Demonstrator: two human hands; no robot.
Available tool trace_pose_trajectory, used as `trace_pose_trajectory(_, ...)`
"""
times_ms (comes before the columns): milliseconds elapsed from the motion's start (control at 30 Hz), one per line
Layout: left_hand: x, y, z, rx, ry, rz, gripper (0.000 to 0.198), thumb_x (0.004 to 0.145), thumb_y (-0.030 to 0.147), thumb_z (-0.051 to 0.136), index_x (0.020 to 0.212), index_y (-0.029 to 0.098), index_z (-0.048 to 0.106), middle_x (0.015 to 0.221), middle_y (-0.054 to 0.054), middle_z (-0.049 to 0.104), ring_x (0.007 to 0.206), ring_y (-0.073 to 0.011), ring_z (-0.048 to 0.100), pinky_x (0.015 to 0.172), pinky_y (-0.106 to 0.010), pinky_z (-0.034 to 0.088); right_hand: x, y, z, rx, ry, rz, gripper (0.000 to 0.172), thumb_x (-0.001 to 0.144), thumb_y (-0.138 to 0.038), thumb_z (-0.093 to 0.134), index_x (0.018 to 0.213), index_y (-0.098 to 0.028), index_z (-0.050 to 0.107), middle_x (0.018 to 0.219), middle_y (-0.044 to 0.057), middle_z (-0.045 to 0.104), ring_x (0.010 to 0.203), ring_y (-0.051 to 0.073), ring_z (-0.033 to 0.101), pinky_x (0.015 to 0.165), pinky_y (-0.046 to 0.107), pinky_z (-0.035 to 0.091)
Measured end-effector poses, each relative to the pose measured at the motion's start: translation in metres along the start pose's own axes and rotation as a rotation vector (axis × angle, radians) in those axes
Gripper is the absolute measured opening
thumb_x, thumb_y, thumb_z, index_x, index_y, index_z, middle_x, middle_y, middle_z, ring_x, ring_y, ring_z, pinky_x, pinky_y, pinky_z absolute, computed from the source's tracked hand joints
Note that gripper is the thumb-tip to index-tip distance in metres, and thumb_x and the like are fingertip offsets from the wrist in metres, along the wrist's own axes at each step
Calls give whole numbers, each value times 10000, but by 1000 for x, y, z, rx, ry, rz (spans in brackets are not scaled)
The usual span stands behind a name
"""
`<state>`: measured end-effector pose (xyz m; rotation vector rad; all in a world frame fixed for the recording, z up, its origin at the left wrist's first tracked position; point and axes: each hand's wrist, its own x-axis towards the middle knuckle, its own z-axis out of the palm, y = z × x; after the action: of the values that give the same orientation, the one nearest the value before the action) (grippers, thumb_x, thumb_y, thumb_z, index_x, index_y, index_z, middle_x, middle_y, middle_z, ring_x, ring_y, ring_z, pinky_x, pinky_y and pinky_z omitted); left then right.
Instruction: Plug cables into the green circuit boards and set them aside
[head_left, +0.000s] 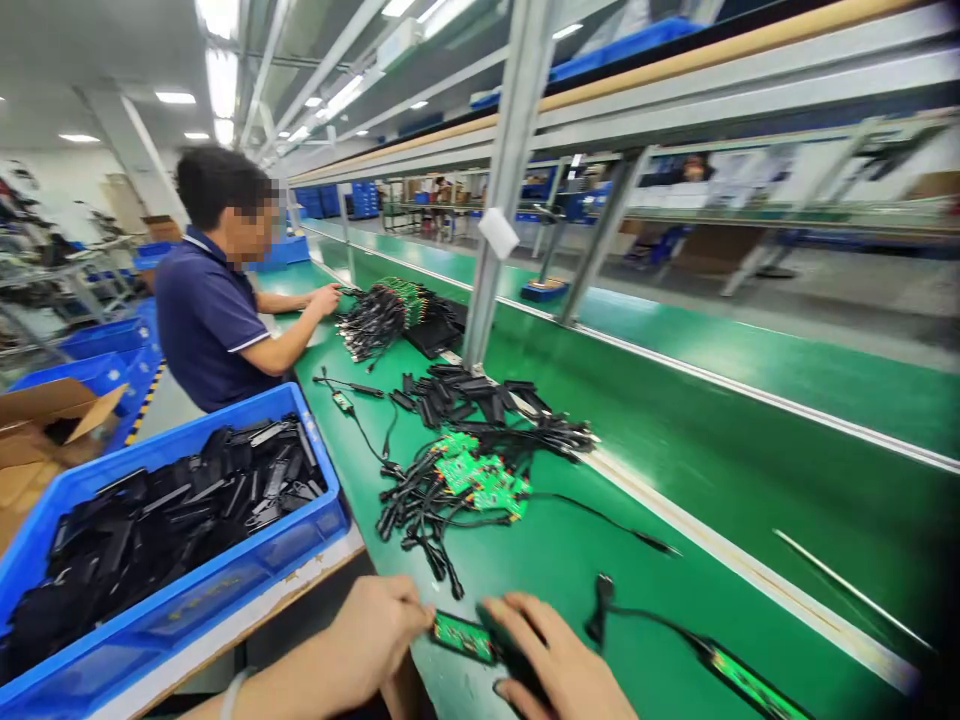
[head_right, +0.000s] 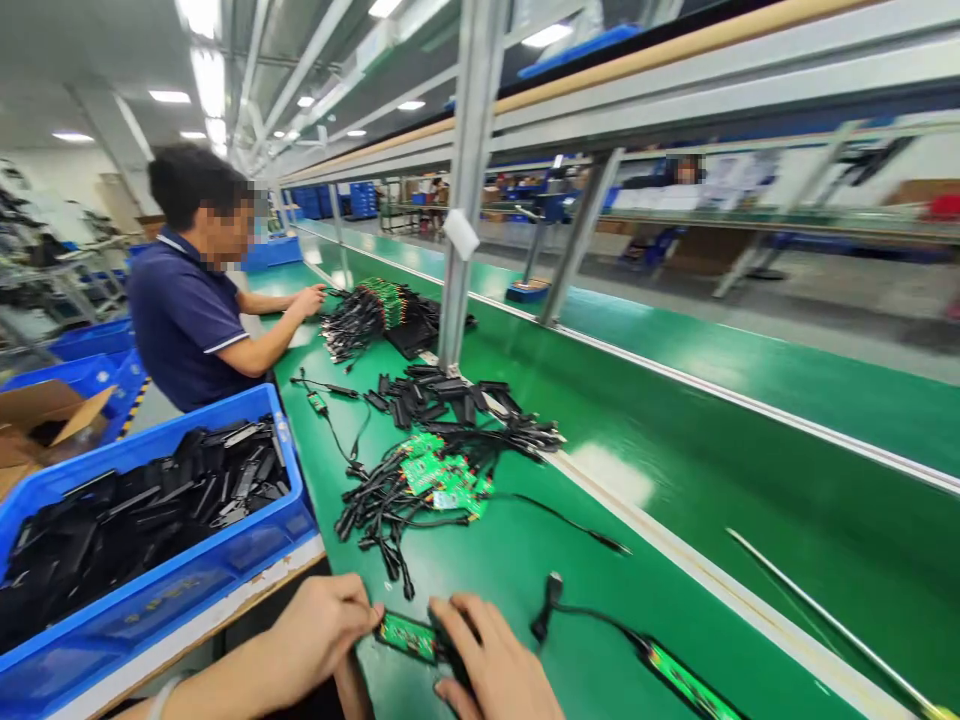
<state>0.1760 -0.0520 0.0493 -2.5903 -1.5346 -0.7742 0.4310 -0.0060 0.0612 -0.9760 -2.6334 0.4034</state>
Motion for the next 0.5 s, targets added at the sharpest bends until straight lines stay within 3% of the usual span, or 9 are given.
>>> trace_pose_trajectory(67,5,-8,-21,-203,-76,-118,261,941,229,463,852,204,707,723,-16,644,599,-103,603,555,-183,471,1,7,-20,-57,-107,139,427,782,-150,593,1204,-199,544,1117,103,647,942,240,651,781,327,540)
trace_pose_trajectory(100,6,-11,-29,-279,-86,-154,228,935,245,486,951,216,712,769,-21,661,649,-110,626,598,-185,492,2,10,-32,-79,-164,168,291,810,-128,555,1091,-196,581,1002,82,672,850,225,656,730,323,520)
trace_pose_trajectory(133,6,-14,-36,-337,-80,-184,222,929,259,504,1017,228,706,805,-24,673,684,-118,639,622,-188,503,5,12,-47,-95,-212,162,153,851,-126,515,955,-200,600,892,56,674,777,207,644,692,313,490)
trace_pose_trajectory(167,6,-17,-41,-372,-53,-196,226,922,271,521,1056,239,700,831,-25,681,708,-123,647,636,-190,511,7,14,-63,-111,-217,132,132,896,-146,480,864,-203,595,844,41,665,748,192,628,698,313,459)
trace_pose_trajectory(267,10,-23,-53,-414,60,-202,218,891,311,576,1056,260,709,879,-21,695,745,-133,659,659,-194,530,8,11,-120,-158,-96,54,179,959,-240,462,837,-193,585,777,27,636,705,159,577,738,320,390)
trace_pose_trajectory(367,30,-21,-61,-479,112,-218,234,841,367,637,1035,267,719,895,-13,706,729,-137,665,636,-193,543,-10,-3,-178,-115,94,33,216,964,-354,487,890,-188,605,799,31,628,729,148,536,724,286,374)
trace_pose_trajectory(433,51,-9,-60,-561,92,-206,235,819,387,654,999,255,728,880,-9,716,692,-135,667,604,-189,548,-33,-13,-206,-72,172,99,217,968,-349,480,902,-191,613,807,26,625,729,138,526,703,262,378)
trace_pose_trajectory(500,75,12,-51,-637,35,-152,220,816,370,649,973,239,730,848,-7,725,656,-132,667,578,-188,549,-65,-16,-218,-48,194,224,210,973,-316,466,896,-198,621,797,19,623,705,130,525,668,251,381)
